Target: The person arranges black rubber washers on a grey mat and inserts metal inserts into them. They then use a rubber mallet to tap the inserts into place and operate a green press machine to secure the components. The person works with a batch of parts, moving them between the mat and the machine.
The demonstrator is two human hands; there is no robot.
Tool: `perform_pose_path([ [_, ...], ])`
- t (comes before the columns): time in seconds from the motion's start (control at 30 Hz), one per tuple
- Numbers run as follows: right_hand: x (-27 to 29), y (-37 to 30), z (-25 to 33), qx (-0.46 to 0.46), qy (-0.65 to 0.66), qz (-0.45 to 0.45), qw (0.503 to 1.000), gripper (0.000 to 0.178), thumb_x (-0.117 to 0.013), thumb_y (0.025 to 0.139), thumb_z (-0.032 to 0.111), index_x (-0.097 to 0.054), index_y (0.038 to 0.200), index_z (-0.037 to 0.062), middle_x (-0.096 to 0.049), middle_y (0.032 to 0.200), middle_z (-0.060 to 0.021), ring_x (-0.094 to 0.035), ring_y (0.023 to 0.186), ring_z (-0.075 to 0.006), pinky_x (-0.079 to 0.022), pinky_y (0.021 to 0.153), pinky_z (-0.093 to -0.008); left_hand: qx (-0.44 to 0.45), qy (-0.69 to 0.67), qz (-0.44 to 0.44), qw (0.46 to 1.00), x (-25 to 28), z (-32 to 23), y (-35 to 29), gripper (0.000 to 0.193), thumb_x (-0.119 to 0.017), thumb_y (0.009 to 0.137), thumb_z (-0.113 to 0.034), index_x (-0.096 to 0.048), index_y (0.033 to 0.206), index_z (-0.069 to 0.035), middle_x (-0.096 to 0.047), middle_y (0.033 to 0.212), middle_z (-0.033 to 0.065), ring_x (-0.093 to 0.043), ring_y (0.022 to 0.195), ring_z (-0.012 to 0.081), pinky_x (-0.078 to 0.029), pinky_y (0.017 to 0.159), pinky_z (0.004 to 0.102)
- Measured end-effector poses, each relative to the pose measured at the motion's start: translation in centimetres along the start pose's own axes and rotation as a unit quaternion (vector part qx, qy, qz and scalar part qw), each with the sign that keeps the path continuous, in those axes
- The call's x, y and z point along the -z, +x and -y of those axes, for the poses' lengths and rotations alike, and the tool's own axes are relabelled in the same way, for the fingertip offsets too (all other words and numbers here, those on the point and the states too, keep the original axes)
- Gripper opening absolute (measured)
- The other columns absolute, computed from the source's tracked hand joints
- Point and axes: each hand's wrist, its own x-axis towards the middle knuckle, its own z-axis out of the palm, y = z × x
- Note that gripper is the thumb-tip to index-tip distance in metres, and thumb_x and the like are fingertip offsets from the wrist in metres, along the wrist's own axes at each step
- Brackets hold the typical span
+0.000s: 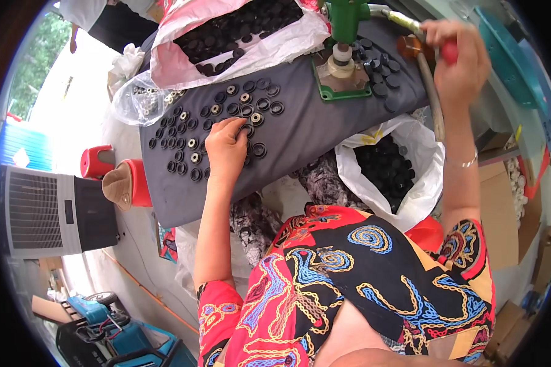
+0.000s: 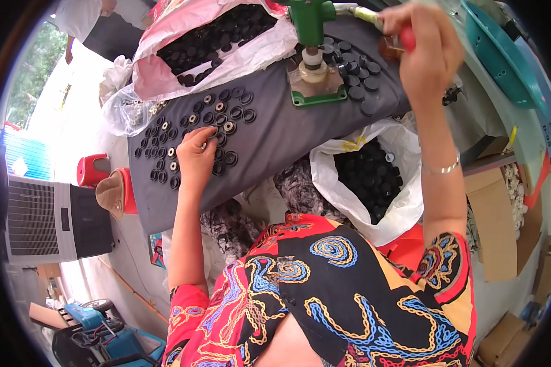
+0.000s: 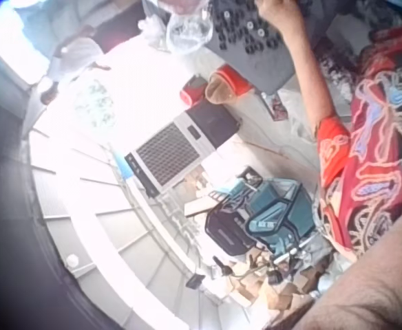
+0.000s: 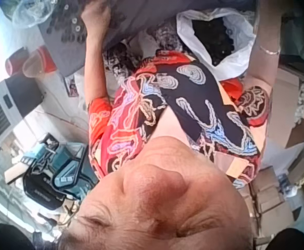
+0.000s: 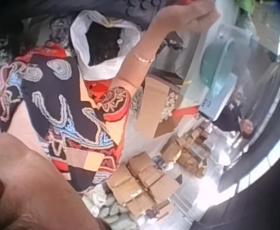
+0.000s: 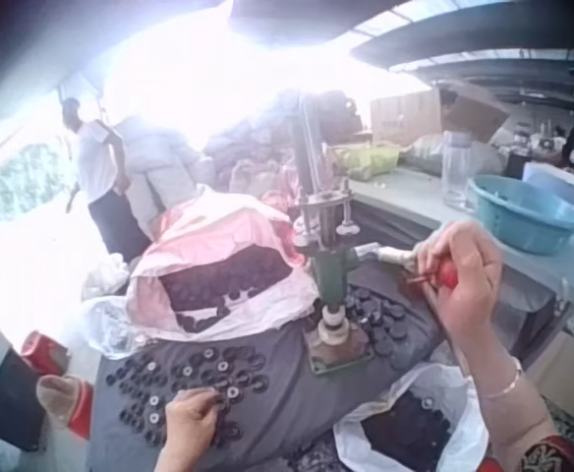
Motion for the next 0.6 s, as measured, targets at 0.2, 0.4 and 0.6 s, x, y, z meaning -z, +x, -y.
perform_pose_path([
  [0.2, -2.8, 9.7, -3.8, -0.134, 0.129, -0.123, 0.975, 0.026, -0.055, 0.095, 0.021, -0.055, 0.074, 0.0064, -0.049, 0.056, -0.0022, -0.048, 0.044, -0.0127, -0.04, 0.043, -0.0259, -0.159, 0.088, 0.041, 0.982, -3.1, -1.8, 3.2, 0.032, -0.065, 0.073, 0.001, -0.072, 0.103, -0.007, -0.07, 0.106, 0.0088, -0.063, 0.094, 0.0291, -0.051, 0.083, 0.0393],
  [0.4, -2.6, 11.8, -5.3, -0.173, 0.094, -0.118, 0.973, 0.023, -0.055, 0.092, 0.021, -0.056, 0.075, 0.0057, -0.049, 0.054, -0.0028, -0.05, 0.043, -0.0136, -0.041, 0.042, -0.0264, -0.278, 0.269, 0.199, 0.9, -5.7, -2.8, 5.0, 0.022, -0.06, 0.074, -0.004, -0.068, 0.095, -0.006, -0.066, 0.093, 0.0077, -0.06, 0.091, 0.0264, -0.049, 0.082, 0.0394],
  [0.6, -3.1, 11.7, -4.6, -0.151, 0.103, -0.131, 0.974, 0.022, -0.056, 0.091, 0.021, -0.057, 0.076, 0.0053, -0.049, 0.054, -0.0031, -0.049, 0.041, -0.0134, -0.042, 0.041, -0.0265, -0.25, 0.172, 0.23, 0.925, -5.9, -2.4, 5.6, 0.023, -0.066, 0.068, -0.002, -0.063, 0.091, -0.003, -0.061, 0.088, 0.0129, -0.062, 0.09, 0.0308, -0.051, 0.077, 0.0395],
])
